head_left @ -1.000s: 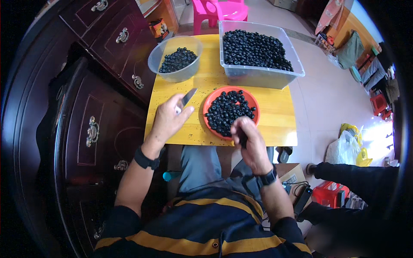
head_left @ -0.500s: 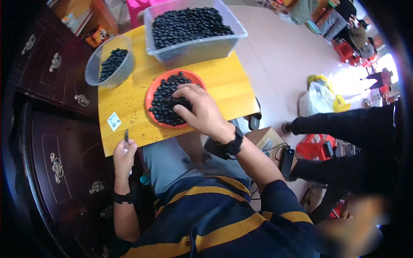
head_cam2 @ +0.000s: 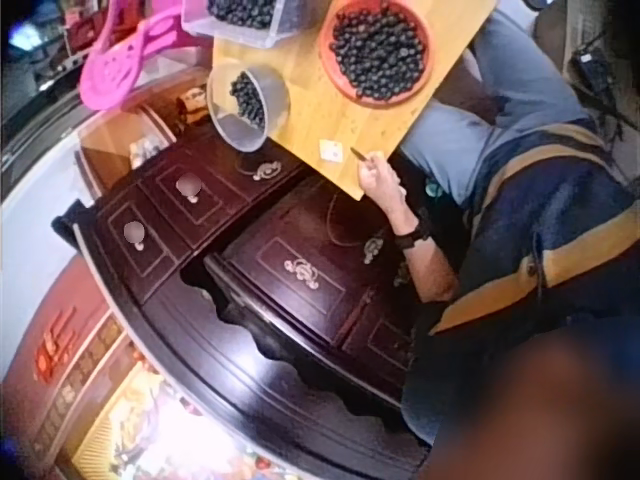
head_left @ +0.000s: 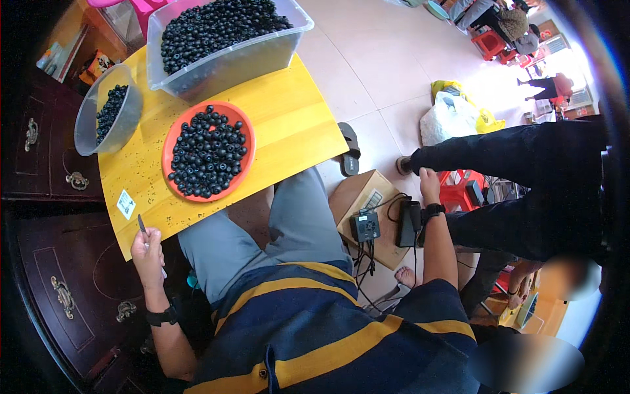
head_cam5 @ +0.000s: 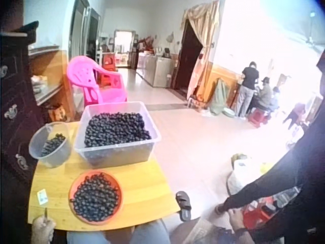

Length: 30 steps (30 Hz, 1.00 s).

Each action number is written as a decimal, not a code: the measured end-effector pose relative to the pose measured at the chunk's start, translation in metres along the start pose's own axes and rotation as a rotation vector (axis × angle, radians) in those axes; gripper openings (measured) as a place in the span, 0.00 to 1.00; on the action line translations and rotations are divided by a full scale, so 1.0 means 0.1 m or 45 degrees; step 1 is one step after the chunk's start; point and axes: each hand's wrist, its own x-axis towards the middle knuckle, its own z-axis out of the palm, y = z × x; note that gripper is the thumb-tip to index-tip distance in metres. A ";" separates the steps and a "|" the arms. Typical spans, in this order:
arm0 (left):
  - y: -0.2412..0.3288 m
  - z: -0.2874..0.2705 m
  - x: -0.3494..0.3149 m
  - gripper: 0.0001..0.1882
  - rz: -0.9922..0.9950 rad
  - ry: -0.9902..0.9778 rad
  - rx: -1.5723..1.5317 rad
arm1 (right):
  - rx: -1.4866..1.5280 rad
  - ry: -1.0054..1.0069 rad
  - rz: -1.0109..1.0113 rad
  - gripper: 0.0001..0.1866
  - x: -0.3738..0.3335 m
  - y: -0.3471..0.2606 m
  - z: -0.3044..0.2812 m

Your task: The recorder uses a small knife to remove stems or blemishes from dark round fruit (likely grapes or olives) and sorts them into different containers.

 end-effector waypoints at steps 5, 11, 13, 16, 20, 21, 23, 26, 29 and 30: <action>-0.09 0.01 0.05 0.06 0.019 0.027 0.102 | -0.102 -0.136 0.271 0.27 -0.07 1.37 0.25; -0.06 -0.08 0.03 0.07 0.047 0.039 0.136 | -0.074 -0.579 0.312 0.29 -0.41 1.30 0.31; -0.07 -0.09 0.03 0.07 0.024 0.057 0.162 | 0.014 -0.529 0.428 0.26 -0.41 1.40 0.38; -0.16 0.01 0.10 0.07 0.052 0.025 0.103 | -0.028 -0.649 0.202 0.24 -0.36 1.94 0.38; -0.07 -0.10 0.02 0.07 0.065 0.069 0.147 | -0.020 -0.812 0.081 0.23 -0.45 1.78 0.60; -0.11 -0.03 0.06 0.07 0.065 0.055 0.111 | -0.049 -0.857 0.010 0.23 -0.42 2.00 0.59; -0.28 0.11 0.16 0.07 0.051 0.016 0.024 | 0.202 -0.729 0.252 0.24 -0.37 2.49 0.47; -0.14 -0.09 0.05 0.07 0.078 0.085 0.112 | 0.217 -0.705 0.517 0.27 -0.64 1.74 0.75; -0.06 -0.13 -0.02 0.07 0.092 0.115 0.134 | 0.446 -0.747 0.805 0.29 -0.86 1.29 0.71; -0.06 -0.07 0.00 0.07 0.097 0.088 0.117 | 0.555 -0.735 0.849 0.29 -0.90 1.44 0.69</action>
